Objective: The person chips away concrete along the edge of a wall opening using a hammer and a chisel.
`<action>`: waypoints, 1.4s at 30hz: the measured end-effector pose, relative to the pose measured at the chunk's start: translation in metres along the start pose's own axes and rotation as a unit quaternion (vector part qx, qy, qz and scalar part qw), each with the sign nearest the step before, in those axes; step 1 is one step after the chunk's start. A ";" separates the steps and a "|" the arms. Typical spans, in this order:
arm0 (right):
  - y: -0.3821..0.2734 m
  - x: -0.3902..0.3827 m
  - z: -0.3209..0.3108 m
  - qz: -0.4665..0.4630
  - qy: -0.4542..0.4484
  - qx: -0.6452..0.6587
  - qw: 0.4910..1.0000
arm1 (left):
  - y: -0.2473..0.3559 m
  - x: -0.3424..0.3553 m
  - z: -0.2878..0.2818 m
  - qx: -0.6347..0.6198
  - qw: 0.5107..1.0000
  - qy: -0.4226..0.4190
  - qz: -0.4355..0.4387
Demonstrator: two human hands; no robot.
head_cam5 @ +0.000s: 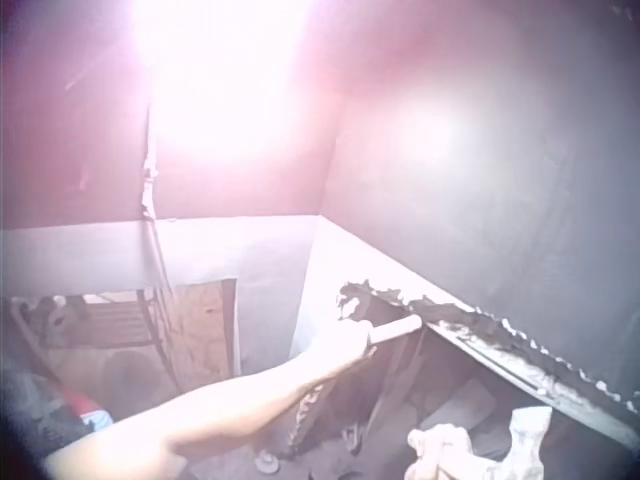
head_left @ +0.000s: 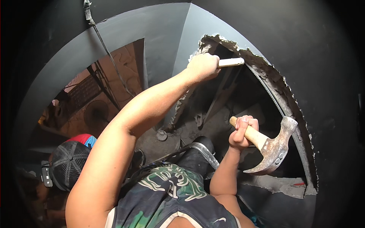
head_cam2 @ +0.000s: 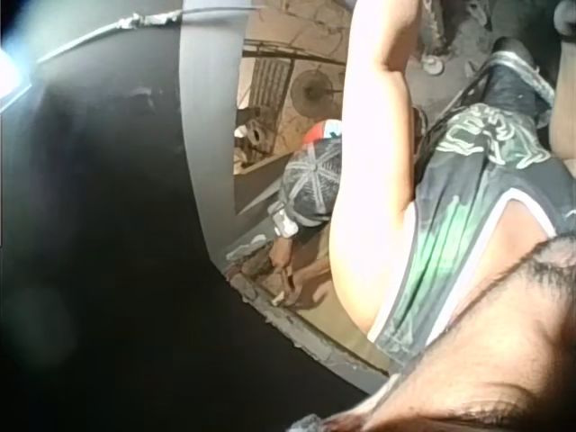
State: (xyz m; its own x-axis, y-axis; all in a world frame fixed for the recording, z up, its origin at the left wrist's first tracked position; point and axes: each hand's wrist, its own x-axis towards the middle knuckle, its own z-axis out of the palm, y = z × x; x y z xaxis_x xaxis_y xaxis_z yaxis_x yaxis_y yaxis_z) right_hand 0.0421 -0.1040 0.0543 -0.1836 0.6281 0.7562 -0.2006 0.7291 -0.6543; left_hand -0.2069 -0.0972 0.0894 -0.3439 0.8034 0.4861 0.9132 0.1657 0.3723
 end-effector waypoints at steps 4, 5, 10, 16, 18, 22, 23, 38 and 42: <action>0.010 0.012 0.014 -0.059 0.004 0.052 0.997 | -0.002 0.001 -0.001 0.018 1.000 -0.010 -0.011; 0.013 0.015 0.023 -0.087 0.007 0.094 0.992 | -0.004 0.001 -0.001 0.023 1.000 -0.001 -0.012; 0.132 0.000 0.054 0.061 -0.001 0.045 0.997 | 0.010 0.007 -0.005 0.026 0.999 -0.019 -0.033; 0.115 -0.031 0.051 0.088 0.018 0.029 0.996 | 0.004 0.002 -0.004 0.027 0.997 -0.040 -0.057; 0.065 -0.010 0.050 0.006 0.017 0.112 0.994 | 0.008 0.005 -0.012 0.006 0.996 -0.050 -0.067; 0.055 0.012 0.066 -0.122 0.036 0.159 0.979 | 0.010 0.005 -0.018 0.002 0.994 -0.069 -0.080; 0.084 0.009 0.064 -0.089 0.030 0.140 0.986 | 0.015 0.009 -0.018 -0.003 0.994 -0.071 -0.080; 0.092 0.015 0.065 -0.078 0.029 0.125 0.989 | 0.016 0.009 -0.024 -0.005 0.994 -0.076 -0.073; 0.167 -0.024 0.058 0.164 0.054 0.047 0.984 | 0.023 0.010 -0.022 0.005 0.993 -0.087 -0.086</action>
State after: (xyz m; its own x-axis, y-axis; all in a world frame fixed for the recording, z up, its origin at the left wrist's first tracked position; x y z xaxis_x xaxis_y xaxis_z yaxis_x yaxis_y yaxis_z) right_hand -0.0428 -0.0128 -0.0737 -0.1506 0.8544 0.4973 -0.2364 0.4573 -0.8573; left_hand -0.1936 -0.0978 0.1200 -0.4530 0.8488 0.2726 0.8466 0.3137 0.4301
